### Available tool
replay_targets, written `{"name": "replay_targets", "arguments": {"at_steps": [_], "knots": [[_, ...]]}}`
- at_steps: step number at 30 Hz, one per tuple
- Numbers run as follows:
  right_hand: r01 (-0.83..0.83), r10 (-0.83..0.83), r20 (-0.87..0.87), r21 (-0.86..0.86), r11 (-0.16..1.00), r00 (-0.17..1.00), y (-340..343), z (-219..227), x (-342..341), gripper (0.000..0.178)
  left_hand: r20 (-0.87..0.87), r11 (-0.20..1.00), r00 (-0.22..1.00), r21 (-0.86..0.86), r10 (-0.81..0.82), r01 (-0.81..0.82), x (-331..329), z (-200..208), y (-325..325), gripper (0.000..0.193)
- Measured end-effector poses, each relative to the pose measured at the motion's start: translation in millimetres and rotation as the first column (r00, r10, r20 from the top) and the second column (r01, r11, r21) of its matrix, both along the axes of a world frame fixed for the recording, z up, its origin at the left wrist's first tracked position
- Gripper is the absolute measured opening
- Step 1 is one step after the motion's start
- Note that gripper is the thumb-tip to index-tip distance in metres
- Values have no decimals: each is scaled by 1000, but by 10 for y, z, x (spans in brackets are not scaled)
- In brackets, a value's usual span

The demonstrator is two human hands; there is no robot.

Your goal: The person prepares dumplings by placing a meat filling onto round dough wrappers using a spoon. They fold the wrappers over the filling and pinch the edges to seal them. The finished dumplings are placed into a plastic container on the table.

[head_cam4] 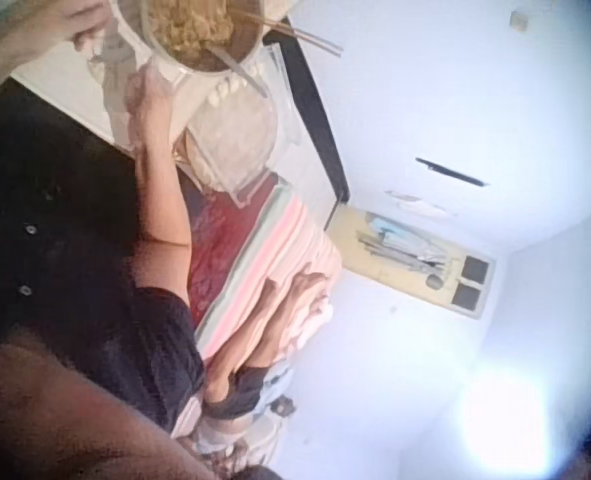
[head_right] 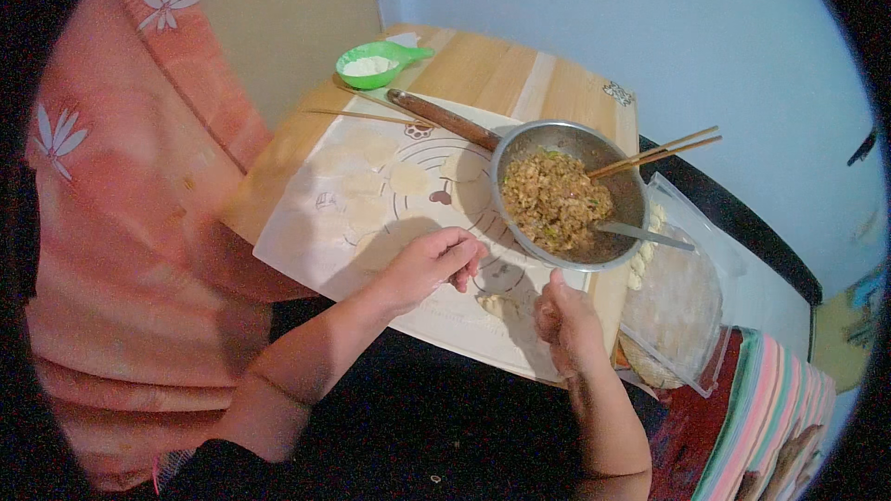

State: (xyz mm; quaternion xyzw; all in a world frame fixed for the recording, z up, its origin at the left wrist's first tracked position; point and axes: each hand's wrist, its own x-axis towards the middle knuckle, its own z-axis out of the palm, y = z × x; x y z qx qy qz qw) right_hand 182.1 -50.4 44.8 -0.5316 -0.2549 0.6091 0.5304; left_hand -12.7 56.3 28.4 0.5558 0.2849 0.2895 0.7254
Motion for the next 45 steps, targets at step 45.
{"name": "replay_targets", "arguments": {"at_steps": [45], "knots": [[-178,215,-398,129,976,892,2396,125,-1126,56,-232,756,813,560,535,-338,-133,-326,1516,47]]}}
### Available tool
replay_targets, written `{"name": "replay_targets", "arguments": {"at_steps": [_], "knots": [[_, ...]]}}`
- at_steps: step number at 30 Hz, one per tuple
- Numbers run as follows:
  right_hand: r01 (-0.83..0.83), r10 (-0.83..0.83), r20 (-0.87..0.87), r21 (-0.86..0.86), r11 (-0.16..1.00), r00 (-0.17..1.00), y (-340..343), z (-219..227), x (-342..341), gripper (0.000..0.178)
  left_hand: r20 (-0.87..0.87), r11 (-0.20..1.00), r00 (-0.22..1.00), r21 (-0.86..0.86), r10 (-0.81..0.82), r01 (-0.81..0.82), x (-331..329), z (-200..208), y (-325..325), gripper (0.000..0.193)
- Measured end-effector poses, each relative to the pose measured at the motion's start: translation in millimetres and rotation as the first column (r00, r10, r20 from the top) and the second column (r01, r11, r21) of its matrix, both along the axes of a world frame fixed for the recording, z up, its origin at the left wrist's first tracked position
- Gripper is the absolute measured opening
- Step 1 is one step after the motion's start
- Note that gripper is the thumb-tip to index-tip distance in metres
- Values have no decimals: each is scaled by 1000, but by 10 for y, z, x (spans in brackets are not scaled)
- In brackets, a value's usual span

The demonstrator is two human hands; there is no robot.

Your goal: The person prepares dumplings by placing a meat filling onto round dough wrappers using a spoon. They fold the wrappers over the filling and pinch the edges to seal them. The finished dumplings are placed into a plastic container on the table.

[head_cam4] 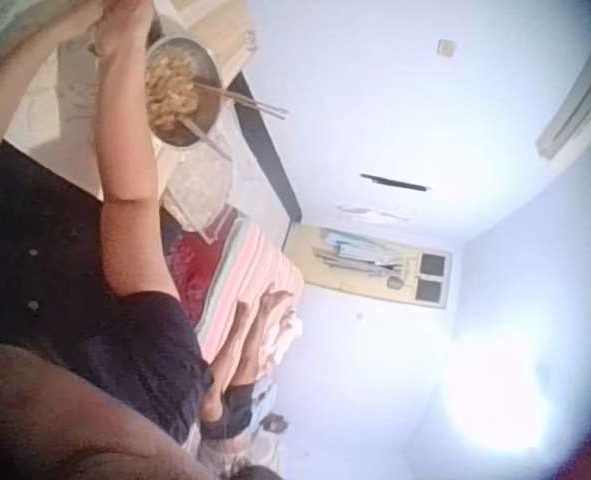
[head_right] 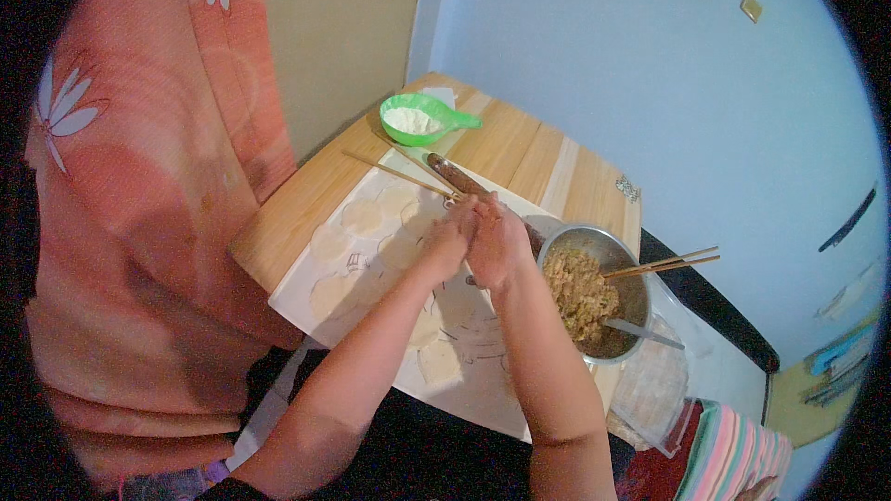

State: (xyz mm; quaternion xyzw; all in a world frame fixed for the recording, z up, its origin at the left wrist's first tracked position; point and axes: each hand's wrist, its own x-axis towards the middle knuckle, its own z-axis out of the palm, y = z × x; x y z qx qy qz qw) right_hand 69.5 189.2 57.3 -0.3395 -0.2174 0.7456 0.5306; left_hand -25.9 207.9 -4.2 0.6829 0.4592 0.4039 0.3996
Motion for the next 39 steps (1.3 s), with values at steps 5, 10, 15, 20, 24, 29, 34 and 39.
{"name": "replay_targets", "arguments": {"at_steps": [5,10,15,20,24,29,34,39], "knots": [[44,-135,515,185,982,846,-67,226,-130,60,595,984,799,-176,88,22,20,82,84,51],[288,-346,527,192,938,776,202,-1,110,55,958,828,286,-171,13,534,43,812,-406,53],[117,-118,6,64,991,993,-219,402,139,56,-171,972,981,202,-89,123,29,655,-265,48],[44,-171,416,297,954,893,-1074,773,314,57,-394,828,823,539,409,-154,-231,326,-336,30],[-102,-164,719,311,945,675,-1860,530,709,39,-440,983,897,178,45,38,-220,849,-807,28],[-35,-222,932,242,970,285,-2561,25,1040,22,-409,931,875,135,-258,338,-204,605,-1293,28],[-153,-396,917,385,910,-48,-2737,-260,1000,36,-385,868,809,38,-444,495,-67,415,-1480,28],[-295,-482,857,420,858,-183,-2515,-361,754,43,-432,910,836,77,-338,408,-25,323,-1434,25]]}}
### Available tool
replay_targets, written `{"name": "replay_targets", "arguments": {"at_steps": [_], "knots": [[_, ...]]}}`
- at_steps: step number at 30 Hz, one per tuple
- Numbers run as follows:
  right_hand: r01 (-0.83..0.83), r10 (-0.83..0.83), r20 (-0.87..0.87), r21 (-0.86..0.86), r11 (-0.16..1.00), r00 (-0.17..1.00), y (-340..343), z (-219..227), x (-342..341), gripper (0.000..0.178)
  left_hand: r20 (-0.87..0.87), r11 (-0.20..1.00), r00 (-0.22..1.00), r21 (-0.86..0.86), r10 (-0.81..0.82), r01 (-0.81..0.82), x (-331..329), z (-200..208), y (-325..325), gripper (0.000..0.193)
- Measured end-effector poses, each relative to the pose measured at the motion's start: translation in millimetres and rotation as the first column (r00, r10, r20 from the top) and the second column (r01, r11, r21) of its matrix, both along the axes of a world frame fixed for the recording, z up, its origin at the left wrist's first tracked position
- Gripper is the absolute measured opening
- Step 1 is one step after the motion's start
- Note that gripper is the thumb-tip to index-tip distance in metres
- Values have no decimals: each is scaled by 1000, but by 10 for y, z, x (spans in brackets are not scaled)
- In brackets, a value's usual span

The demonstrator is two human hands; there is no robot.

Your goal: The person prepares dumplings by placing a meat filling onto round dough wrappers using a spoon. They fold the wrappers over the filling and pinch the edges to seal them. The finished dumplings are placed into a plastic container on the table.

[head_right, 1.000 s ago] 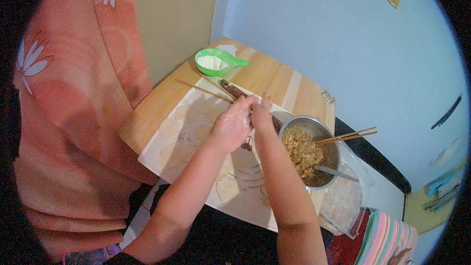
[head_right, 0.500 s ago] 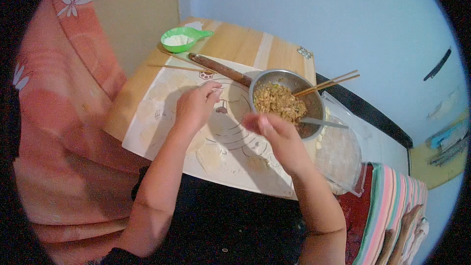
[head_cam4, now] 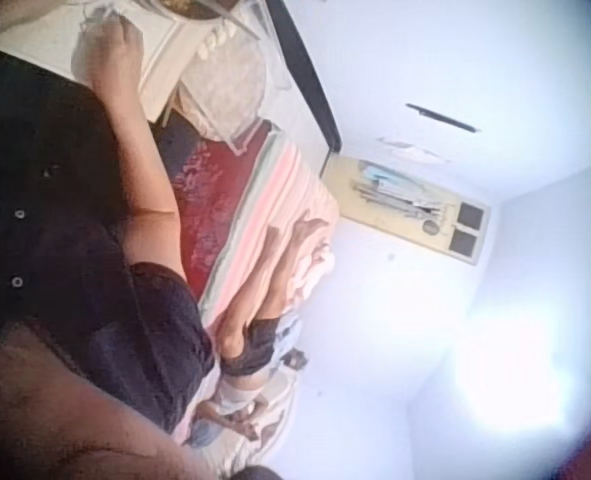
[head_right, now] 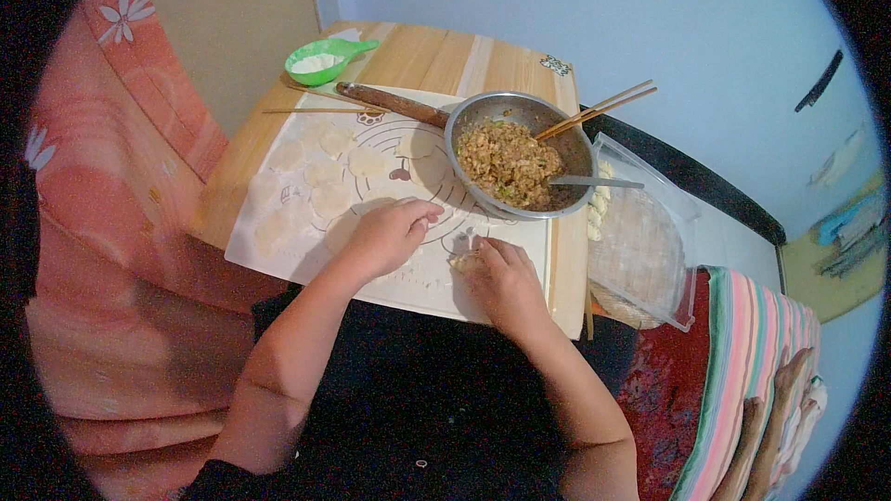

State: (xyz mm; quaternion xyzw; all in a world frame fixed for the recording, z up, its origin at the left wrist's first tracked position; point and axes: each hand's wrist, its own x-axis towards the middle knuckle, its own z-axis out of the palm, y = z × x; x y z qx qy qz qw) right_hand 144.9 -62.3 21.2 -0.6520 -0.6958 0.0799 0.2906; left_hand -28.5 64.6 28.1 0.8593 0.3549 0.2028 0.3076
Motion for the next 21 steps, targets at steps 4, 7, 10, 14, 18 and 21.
{"name": "replay_targets", "arguments": {"at_steps": [4,7,10,14,18,21], "knots": [[-45,44,34,24,999,998,182,-31,32,30,11,1000,1000,13,15,-15,-37,60,-3,25],[-81,82,84,-12,997,993,278,41,73,18,9,1000,1000,4,15,-15,-53,52,22,25],[-98,116,98,-177,979,988,367,123,101,14,12,999,1000,32,23,-23,-56,-3,69,25],[-131,152,119,-172,976,981,416,113,107,11,21,997,999,69,24,-25,-41,-19,90,25],[-116,151,216,-167,979,965,428,120,83,10,28,997,999,77,16,-18,-25,-55,110,25],[-99,148,241,-204,974,959,417,194,44,10,17,997,1000,78,13,-14,-9,-83,132,25]]}}
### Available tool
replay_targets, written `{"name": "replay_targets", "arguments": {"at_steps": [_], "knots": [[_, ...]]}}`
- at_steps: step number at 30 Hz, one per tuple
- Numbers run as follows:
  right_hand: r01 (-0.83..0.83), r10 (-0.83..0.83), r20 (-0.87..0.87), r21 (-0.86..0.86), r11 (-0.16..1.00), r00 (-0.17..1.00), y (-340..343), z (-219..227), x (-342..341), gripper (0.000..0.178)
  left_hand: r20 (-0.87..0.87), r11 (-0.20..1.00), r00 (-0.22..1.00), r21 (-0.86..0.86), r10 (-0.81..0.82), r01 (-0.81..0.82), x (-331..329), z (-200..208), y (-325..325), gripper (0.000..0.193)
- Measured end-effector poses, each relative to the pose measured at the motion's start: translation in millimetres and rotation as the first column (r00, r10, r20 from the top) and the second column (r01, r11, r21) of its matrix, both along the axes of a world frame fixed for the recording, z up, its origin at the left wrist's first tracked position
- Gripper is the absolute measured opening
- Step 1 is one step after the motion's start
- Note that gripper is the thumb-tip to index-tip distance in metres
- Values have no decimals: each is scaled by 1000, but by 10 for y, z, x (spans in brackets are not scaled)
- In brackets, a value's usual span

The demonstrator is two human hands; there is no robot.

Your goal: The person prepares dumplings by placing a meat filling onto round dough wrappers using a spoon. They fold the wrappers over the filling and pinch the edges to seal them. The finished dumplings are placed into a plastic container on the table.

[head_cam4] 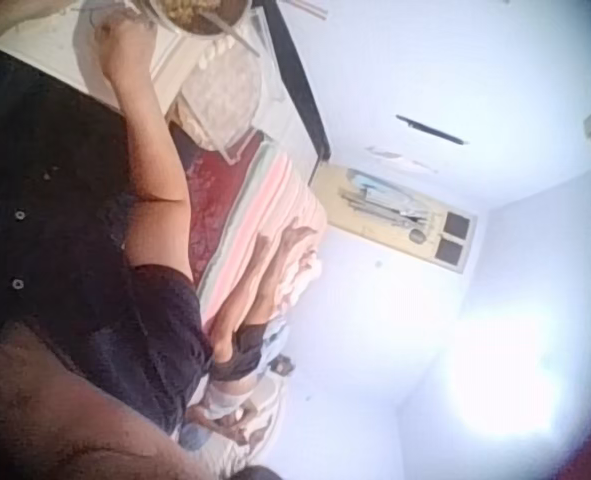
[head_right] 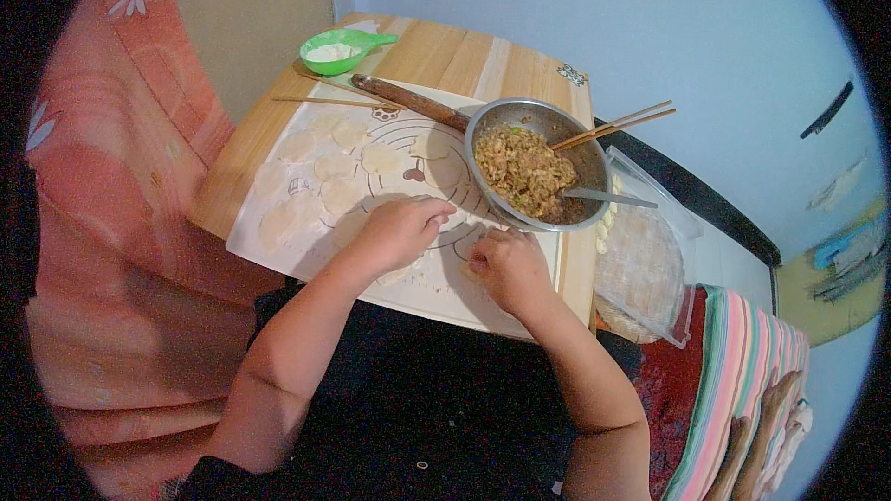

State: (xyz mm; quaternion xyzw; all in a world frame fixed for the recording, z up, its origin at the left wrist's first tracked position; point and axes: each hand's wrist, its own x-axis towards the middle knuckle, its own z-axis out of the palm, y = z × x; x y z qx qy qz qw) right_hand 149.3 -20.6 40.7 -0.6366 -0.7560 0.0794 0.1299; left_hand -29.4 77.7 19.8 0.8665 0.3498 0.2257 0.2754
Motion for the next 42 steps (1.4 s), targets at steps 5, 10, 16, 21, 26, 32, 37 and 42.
{"name": "replay_targets", "arguments": {"at_steps": [5,10,16,21,26,32,37,42], "knots": [[146,-127,-310,38,989,942,-113,22,113,17,-17,1000,1000,21,-2,3,-12,5,5,26],[254,-289,-407,-140,957,867,-331,-64,354,19,-17,957,979,-215,-203,195,-16,92,-73,25],[219,-258,-523,-136,966,812,-365,-221,327,20,-93,954,960,-169,-265,247,102,5,-137,24],[207,-224,-472,-87,974,853,-328,-200,309,19,-50,954,956,-99,-289,283,170,-32,-172,19],[201,-196,-459,-39,979,866,-348,-140,252,17,-79,948,946,-67,-314,310,215,-65,-177,16],[187,-151,-320,83,979,935,-343,-199,219,10,-87,942,941,43,-327,332,257,-124,-199,18],[245,-190,-336,130,961,923,-391,-200,274,28,-45,971,971,34,-234,235,162,-26,-157,23],[59,-36,-167,129,990,985,-352,-201,62,46,5,991,995,82,-103,102,108,-15,-78,23]]}}
